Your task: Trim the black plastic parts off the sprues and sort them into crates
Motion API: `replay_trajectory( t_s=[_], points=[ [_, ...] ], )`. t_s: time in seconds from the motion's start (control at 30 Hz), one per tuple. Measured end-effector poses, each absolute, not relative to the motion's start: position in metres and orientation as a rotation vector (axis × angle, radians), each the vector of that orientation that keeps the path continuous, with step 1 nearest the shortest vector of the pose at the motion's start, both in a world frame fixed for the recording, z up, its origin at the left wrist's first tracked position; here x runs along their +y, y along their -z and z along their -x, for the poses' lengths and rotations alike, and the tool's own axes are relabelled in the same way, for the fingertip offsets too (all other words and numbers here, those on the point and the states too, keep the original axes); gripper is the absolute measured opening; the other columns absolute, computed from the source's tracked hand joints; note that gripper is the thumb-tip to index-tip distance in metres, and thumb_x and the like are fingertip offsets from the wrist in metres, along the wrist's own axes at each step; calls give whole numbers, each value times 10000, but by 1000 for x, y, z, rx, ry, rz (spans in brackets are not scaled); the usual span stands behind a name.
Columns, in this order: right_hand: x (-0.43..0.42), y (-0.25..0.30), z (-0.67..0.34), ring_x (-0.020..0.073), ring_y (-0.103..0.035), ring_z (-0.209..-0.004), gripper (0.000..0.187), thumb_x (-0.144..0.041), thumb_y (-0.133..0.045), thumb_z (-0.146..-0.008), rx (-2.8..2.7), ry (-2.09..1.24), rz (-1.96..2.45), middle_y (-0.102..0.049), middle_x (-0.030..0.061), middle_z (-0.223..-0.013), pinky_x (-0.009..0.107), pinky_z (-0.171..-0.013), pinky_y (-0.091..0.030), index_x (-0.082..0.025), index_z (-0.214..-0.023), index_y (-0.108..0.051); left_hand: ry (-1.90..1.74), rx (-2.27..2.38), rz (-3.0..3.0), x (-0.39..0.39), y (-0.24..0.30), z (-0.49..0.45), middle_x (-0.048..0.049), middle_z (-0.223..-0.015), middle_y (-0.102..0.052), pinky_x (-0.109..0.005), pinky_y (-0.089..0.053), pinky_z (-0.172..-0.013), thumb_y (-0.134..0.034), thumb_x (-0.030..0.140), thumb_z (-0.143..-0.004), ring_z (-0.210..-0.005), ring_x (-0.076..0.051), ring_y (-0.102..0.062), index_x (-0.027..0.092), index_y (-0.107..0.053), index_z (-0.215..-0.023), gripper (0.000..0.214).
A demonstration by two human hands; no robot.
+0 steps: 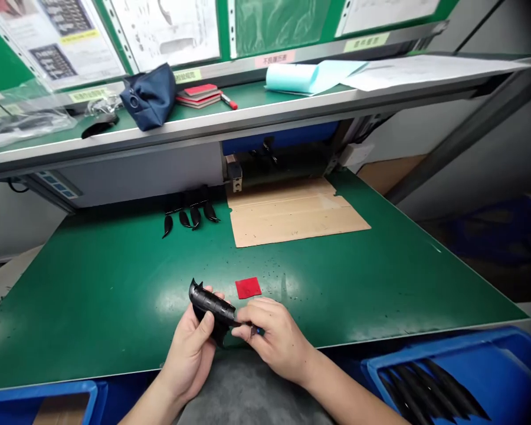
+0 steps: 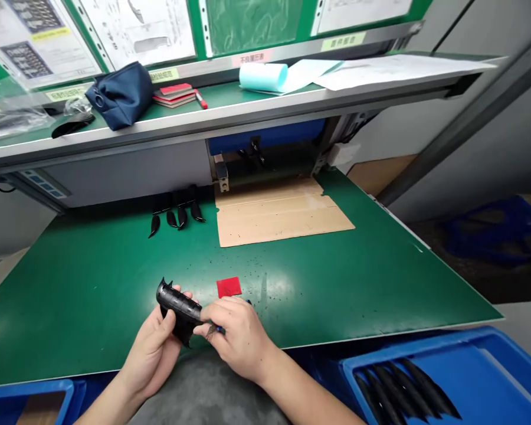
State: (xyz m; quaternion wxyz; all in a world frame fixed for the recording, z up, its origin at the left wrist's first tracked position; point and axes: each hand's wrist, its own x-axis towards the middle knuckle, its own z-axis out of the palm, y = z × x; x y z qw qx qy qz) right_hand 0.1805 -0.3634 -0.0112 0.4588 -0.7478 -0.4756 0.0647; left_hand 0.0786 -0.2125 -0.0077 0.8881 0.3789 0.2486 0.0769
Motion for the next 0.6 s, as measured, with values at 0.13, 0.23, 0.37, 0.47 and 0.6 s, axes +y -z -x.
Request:
replay_trajectory(
  t_s=[0.13,0.23,0.37,0.47,0.6],
  points=[
    [-356,3,-189,151,-524,-719,299,-487,-542,-883,-1145,-211,1900,-604,17,-768,271,-666,-381,-190,-858,-569,-257,474,-858,-205,5,-74,-52,-1222,-586,-336,-422,-984,-731,286,-748,-1181,-235,-516,258,-536,-1179,473],
    [-355,-2,-197,187,-491,-791,491,-628,-421,-873,-1253,-175,1985,-581,52,-870,303,-711,-367,-184,-1037,-555,-281,464,-921,-205,6,-73,-67,-1243,-582,-377,-454,-956,-768,311,-699,-1172,-277,-533,272,-523,-1175,537],
    [-355,-3,-209,194,-427,-744,725,-724,-134,-845,-1397,-68,2128,-544,63,-848,318,-678,-306,-175,-1028,-571,-295,488,-1021,-207,8,-78,-92,-1239,-591,-409,-482,-920,-768,343,-687,-1144,-307,-555,263,-515,-1173,553],
    [-354,-1,-219,187,-398,-712,759,-743,-86,-822,-1445,-3,2223,-528,57,-808,316,-651,-262,-178,-918,-583,-310,501,-1047,-209,8,-84,-82,-1230,-598,-384,-481,-923,-760,327,-699,-1117,-286,-574,265,-517,-1182,544],
    [-353,5,-230,176,-370,-675,719,-731,-76,-834,-1527,28,2236,-518,40,-745,312,-625,-220,-191,-777,-548,-320,487,-1053,-211,8,-90,-67,-1205,-608,-355,-482,-923,-738,292,-730,-1096,-251,-586,266,-525,-1185,503]
  ],
)
